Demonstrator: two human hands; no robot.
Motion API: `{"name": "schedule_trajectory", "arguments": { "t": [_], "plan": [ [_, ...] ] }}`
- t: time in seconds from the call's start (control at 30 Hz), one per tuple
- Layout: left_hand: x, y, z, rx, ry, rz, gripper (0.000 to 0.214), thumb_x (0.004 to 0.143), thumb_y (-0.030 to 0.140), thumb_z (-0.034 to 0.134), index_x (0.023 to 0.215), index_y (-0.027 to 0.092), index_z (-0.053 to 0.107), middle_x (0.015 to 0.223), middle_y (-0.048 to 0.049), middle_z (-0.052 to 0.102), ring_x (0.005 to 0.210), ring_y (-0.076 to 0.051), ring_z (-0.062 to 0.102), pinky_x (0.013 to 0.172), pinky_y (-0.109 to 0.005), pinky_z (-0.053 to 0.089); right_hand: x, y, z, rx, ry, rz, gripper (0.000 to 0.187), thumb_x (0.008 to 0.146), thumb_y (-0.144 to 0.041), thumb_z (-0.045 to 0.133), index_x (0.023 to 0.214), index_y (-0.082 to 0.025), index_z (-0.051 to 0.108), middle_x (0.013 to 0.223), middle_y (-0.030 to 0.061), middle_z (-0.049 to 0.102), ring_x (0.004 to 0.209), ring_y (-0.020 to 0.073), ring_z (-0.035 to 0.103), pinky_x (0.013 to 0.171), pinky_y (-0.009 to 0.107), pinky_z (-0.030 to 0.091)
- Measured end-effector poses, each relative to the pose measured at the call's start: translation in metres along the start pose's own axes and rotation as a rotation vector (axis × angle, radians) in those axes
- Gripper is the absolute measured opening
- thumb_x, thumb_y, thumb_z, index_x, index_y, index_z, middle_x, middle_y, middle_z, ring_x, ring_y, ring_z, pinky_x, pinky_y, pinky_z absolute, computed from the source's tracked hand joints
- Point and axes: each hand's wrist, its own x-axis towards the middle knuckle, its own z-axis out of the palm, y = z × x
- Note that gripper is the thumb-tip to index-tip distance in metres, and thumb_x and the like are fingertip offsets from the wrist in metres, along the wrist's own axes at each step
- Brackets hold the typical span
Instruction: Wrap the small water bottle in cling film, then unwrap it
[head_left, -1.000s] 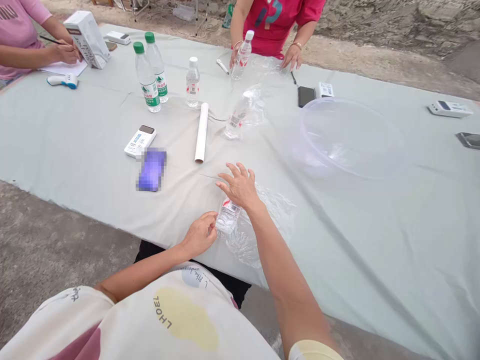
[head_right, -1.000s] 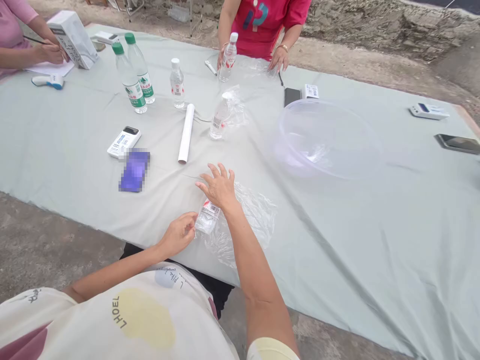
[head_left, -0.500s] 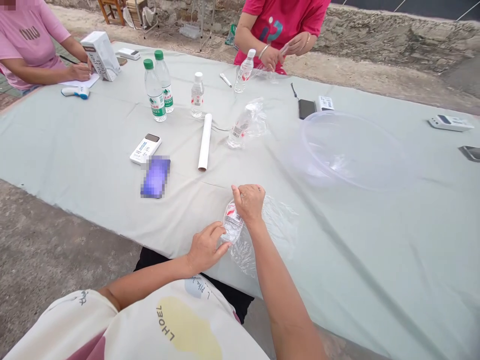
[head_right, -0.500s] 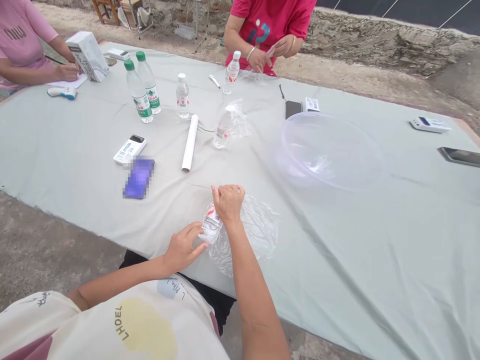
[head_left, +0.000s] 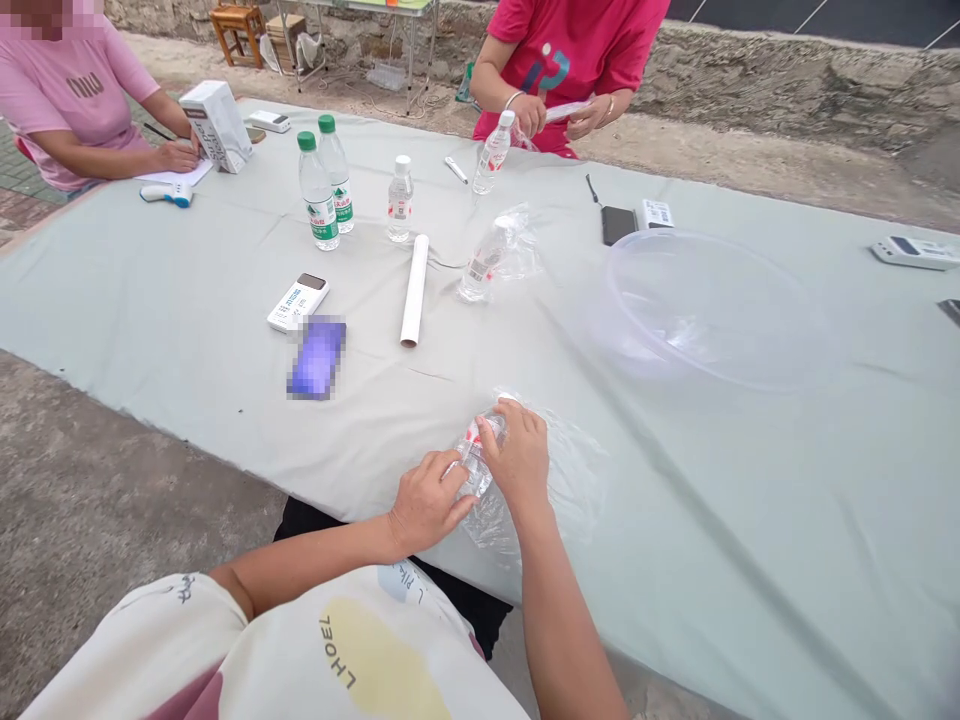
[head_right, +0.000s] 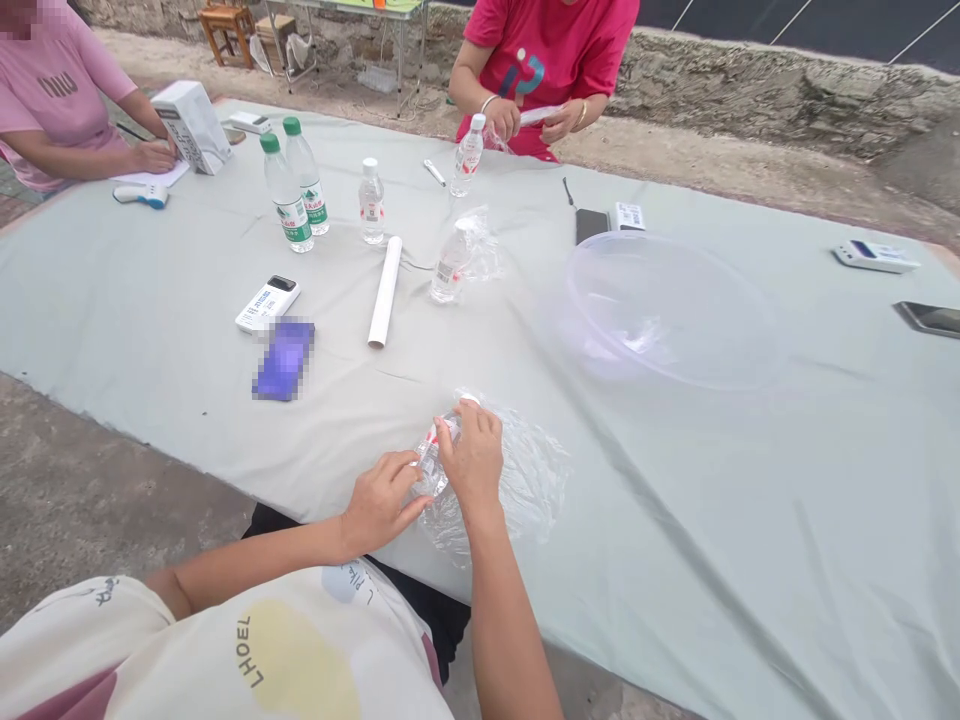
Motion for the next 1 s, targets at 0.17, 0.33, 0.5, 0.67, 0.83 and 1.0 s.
{"name": "schedule_trajectory", "arguments": {
  "t": [0.17, 0.33, 0.5, 0.67, 0.83, 1.0],
  "plan": [
    [-0.002, 0.007, 0.010, 0.093, 0.101, 0.241, 0.007, 0.090, 0.023, 0.061, 0.094, 0.019, 0.062, 0.116, -0.0073, 0.067, 0.102, -0.024, 0.059, 0.069, -0.031, 0.051, -0.030, -0.002, -0.016, 0.097, 0.037, 0.330, 0.042, 0.088, -0.052, 0.052, 0.114, -0.019, 0.058, 0.136, 0.0148, 0.060, 0.118, 0.0291, 0.059, 0.091, 0.044, 0.050],
    [-0.004, 0.012, 0.024, 0.162, 0.172, 0.394, 0.010, 0.086, 0.010, 0.060, 0.083, 0.019, 0.061, 0.114, -0.0038, 0.068, 0.099, -0.021, 0.058, 0.070, -0.030, 0.043, -0.039, -0.006, -0.026, 0.295, 0.021, 0.637, 0.051, 0.076, -0.052, 0.061, 0.116, -0.021, 0.057, 0.146, 0.0122, 0.051, 0.119, 0.0301, 0.058, 0.071, 0.035, 0.055],
    [-0.003, 0.007, 0.023, 0.192, 0.119, 0.380, 0.016, 0.085, 0.006, 0.059, 0.075, 0.018, 0.058, 0.109, -0.0043, 0.069, 0.097, -0.021, 0.057, 0.070, -0.031, 0.039, -0.028, -0.016, -0.017, 0.401, 0.019, 0.639, 0.046, 0.074, -0.048, 0.063, 0.112, -0.022, 0.060, 0.145, 0.0115, 0.053, 0.122, 0.0303, 0.058, 0.074, 0.034, 0.054],
    [0.004, -0.012, 0.007, 0.200, 0.045, 0.254, 0.024, 0.089, 0.004, 0.050, 0.076, 0.021, 0.062, 0.112, -0.0050, 0.069, 0.104, -0.024, 0.058, 0.073, -0.036, 0.043, -0.001, -0.034, 0.010, 0.501, -0.056, 0.491, 0.043, 0.078, -0.044, 0.060, 0.113, -0.020, 0.060, 0.145, 0.0139, 0.053, 0.127, 0.0288, 0.055, 0.076, 0.034, 0.056],
    [0.008, -0.023, 0.000, 0.098, -0.069, 0.081, 0.029, 0.094, 0.009, 0.044, 0.084, 0.024, 0.066, 0.114, -0.0073, 0.069, 0.111, -0.026, 0.059, 0.079, -0.041, 0.049, 0.013, -0.043, 0.025, 0.423, -0.114, 0.361, 0.040, 0.084, -0.042, 0.053, 0.116, -0.019, 0.060, 0.143, 0.0141, 0.055, 0.125, 0.0268, 0.056, 0.081, 0.038, 0.056],
    [0.007, -0.013, 0.016, 0.131, -0.033, 0.239, 0.029, 0.093, 0.004, 0.044, 0.083, 0.023, 0.064, 0.117, -0.0049, 0.068, 0.108, -0.023, 0.060, 0.078, -0.039, 0.047, 0.001, -0.025, 0.010, 0.346, -0.133, 0.361, 0.046, 0.087, -0.047, 0.049, 0.122, -0.019, 0.060, 0.141, 0.0121, 0.058, 0.128, 0.0283, 0.054, 0.099, 0.047, 0.049]
  ]
}}
